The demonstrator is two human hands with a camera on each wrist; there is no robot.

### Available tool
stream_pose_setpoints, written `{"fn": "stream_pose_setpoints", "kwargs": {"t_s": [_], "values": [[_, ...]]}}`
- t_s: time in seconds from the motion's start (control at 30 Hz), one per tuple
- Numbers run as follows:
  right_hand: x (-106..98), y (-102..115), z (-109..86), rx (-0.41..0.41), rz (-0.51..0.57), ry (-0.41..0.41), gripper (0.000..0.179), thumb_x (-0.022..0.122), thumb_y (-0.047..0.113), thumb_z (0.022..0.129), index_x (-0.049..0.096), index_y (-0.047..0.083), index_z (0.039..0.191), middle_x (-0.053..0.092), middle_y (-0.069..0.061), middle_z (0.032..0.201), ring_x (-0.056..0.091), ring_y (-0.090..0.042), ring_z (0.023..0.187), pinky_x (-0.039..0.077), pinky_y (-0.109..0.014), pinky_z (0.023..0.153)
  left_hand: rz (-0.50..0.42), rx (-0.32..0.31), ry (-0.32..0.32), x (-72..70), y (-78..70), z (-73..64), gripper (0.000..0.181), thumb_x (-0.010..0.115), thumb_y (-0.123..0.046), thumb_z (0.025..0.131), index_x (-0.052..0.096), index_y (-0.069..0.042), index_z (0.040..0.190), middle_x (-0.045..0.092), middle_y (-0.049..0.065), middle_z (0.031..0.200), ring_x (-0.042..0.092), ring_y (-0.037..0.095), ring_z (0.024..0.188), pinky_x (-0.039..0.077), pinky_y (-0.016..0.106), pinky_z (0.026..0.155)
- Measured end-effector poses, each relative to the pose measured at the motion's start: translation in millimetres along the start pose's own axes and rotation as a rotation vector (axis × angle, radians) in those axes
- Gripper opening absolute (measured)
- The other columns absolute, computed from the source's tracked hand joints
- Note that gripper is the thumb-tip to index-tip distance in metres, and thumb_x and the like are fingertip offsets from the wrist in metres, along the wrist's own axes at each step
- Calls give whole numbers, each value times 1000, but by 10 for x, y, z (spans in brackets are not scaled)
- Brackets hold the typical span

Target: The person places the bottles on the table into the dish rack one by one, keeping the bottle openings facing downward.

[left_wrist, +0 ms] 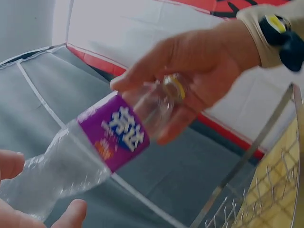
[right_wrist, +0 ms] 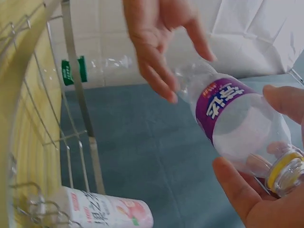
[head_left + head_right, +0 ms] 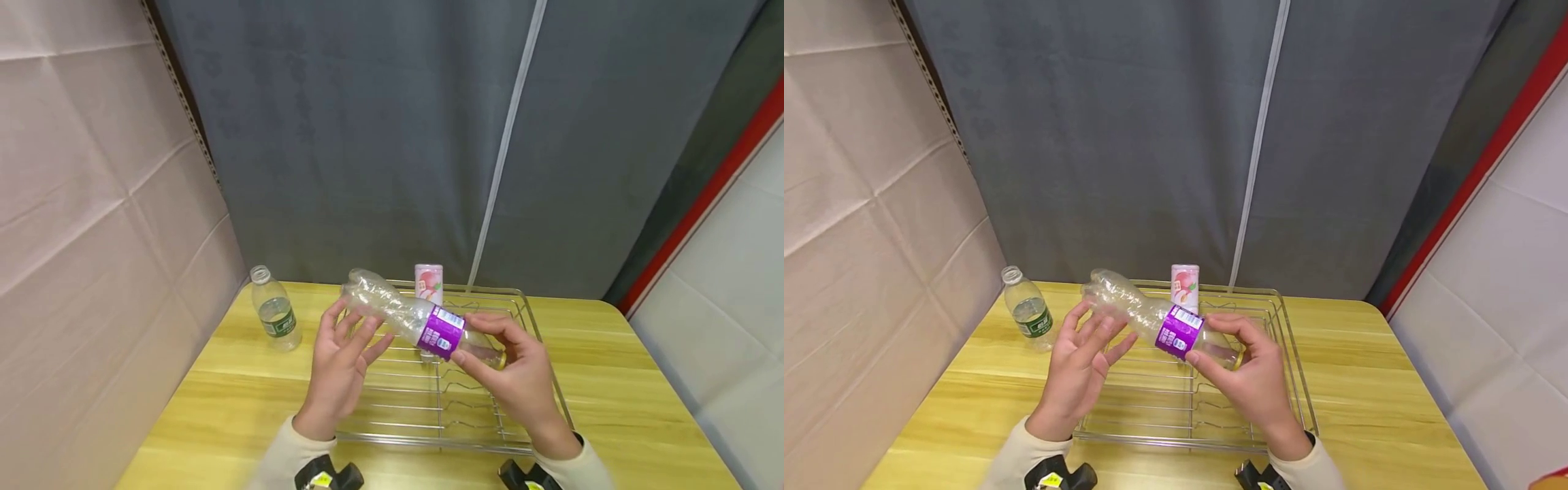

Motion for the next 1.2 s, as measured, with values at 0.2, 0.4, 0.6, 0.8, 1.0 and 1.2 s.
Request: {"fn": "stream_pose_setpoints", "kwargs": {"t_s": [0.2, 0.4, 0.6, 0.8, 1.0, 1.2], "values": [[126, -35, -69, -34, 51, 9, 43, 86, -18, 73, 70, -6, 110, 73, -12, 123, 69, -14, 118, 65, -31, 86, -100, -33, -55, 100, 55, -9, 75, 65, -5, 103, 20, -24, 159, 46, 12, 152, 66, 25, 126, 62, 45, 98], [182, -36, -113, -18, 49, 29, 43, 88, -16, 72, 69, -4, 109, 71, -10, 126, 68, -16, 120, 64, -33, 90, -83, -42, -91, 116, 61, 21, 72, 66, -9, 104, 22, -25, 159, 45, 14, 156, 64, 29, 130, 63, 46, 95], [194, -53, -127, 3, 51, 61, 45, 88, -15, 74, 68, -3, 112, 70, -9, 127, 70, -16, 119, 65, -37, 88, -58, -35, -97, 111, 43, 42, 69, 66, -9, 103, 26, -25, 157, 48, 14, 153, 64, 30, 130, 63, 48, 94], [195, -66, -123, -1, 51, 93, 47, 87, -14, 75, 67, -2, 117, 69, -7, 130, 69, -17, 122, 65, -38, 88, -54, -29, -97, 104, 22, 62, 69, 65, -9, 104, 25, -27, 157, 49, 13, 152, 65, 28, 127, 64, 47, 93], [158, -63, -126, -31, 71, 83, 42, 83, -18, 76, 66, -7, 113, 68, -10, 129, 69, -18, 117, 66, -37, 86, -33, -13, -108, 57, -25, 103, 68, 64, -9, 105, 26, -30, 157, 52, 12, 149, 67, 27, 125, 65, 45, 89], [86, -79, -110, -9, 43, 93, 41, 84, -16, 77, 68, -3, 113, 69, -8, 129, 69, -18, 118, 66, -36, 85, 3, -6, -129, -26, -102, 173, 69, 64, -6, 104, 27, -30, 157, 53, 12, 145, 67, 26, 123, 66, 43, 89]]}}
Point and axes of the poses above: each hand's wrist, its own z-axis towards the middle knuckle, its own x-axis out of the palm, y = z × x, the point moved 5 cm from there along z, towards the middle knuckle
